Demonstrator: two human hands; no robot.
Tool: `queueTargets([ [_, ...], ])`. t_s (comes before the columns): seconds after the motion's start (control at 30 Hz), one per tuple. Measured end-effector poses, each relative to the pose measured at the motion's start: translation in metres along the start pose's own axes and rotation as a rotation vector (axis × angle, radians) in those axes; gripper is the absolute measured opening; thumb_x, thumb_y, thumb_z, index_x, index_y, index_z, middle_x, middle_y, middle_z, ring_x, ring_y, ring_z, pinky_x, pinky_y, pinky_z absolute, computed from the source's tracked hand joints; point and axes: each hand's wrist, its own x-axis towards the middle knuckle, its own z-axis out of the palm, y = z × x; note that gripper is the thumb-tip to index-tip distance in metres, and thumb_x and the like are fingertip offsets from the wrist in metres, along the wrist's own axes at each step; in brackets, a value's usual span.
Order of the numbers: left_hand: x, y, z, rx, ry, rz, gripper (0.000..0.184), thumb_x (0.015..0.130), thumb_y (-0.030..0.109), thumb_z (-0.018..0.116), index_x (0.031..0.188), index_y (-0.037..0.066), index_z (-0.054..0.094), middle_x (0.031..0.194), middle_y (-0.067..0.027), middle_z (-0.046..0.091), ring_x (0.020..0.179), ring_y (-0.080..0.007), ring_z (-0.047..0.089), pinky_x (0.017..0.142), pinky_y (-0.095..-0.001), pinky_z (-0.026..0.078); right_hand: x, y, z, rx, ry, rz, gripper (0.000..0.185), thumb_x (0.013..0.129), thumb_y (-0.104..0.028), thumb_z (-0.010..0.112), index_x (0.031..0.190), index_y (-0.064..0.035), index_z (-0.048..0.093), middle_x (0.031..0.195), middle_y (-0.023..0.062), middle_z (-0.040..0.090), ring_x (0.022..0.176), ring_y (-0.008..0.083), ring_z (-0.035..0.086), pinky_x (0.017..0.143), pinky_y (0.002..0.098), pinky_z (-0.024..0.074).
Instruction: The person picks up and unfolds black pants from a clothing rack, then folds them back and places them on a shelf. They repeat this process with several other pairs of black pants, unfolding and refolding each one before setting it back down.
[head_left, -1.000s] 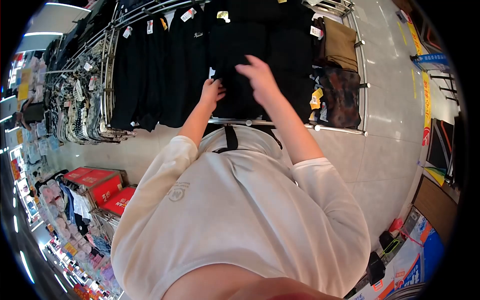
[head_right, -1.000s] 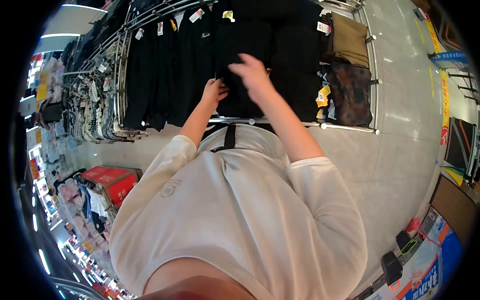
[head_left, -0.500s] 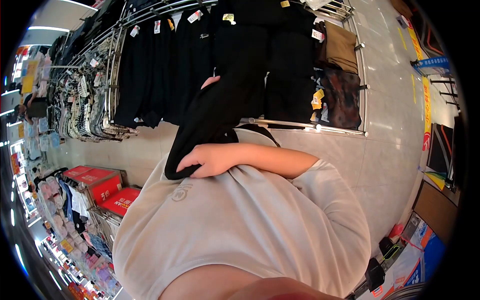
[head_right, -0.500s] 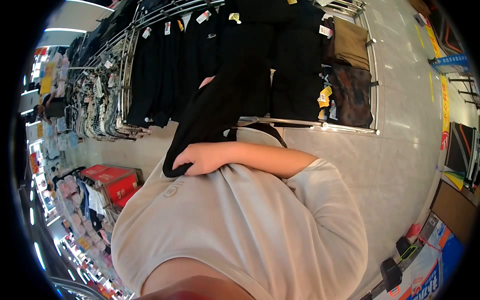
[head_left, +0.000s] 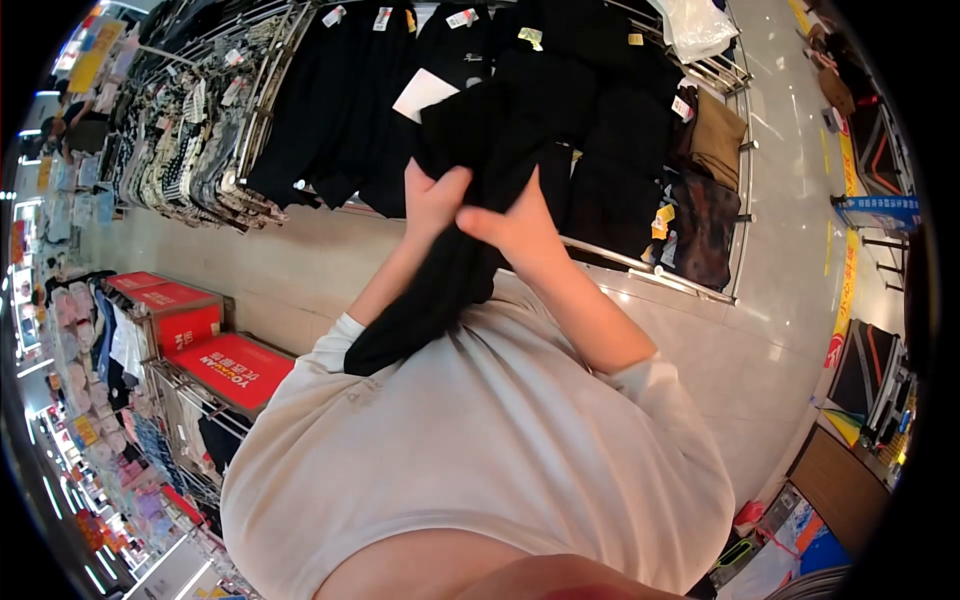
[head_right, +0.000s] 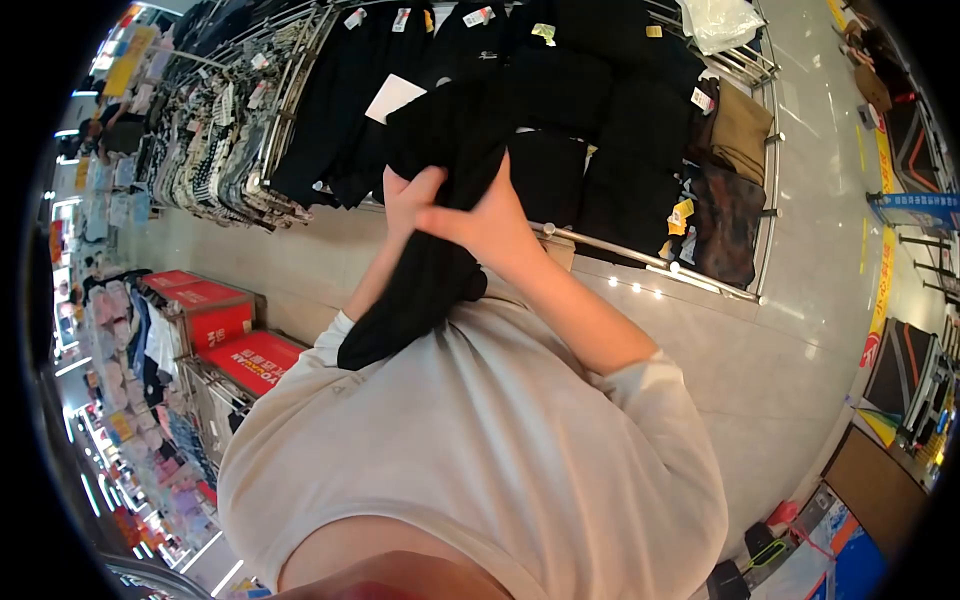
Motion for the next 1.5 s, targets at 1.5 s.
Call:
queueTargets([
  [1.5, -0.337, 0.073, -0.319, -0.492, 0.485, -0.077, 0.041, 0.107, 0.020, 0.050, 0.139, -0.006, 0.051, 0.134, -0.0104, 0.058, 0.124, -0.0155, 0.051, 0.108, -0.0292, 0.039, -0.185, 0.103, 0.378, 0.054, -0.247, 0.511, 0.041, 0.097, -0.010, 0.064, 0.136, -0.0019, 0.053, 0.126, 0.0069, 0.063, 0.114, 0.0157, 0.059, 0.100, 0.0302, 0.0463],
])
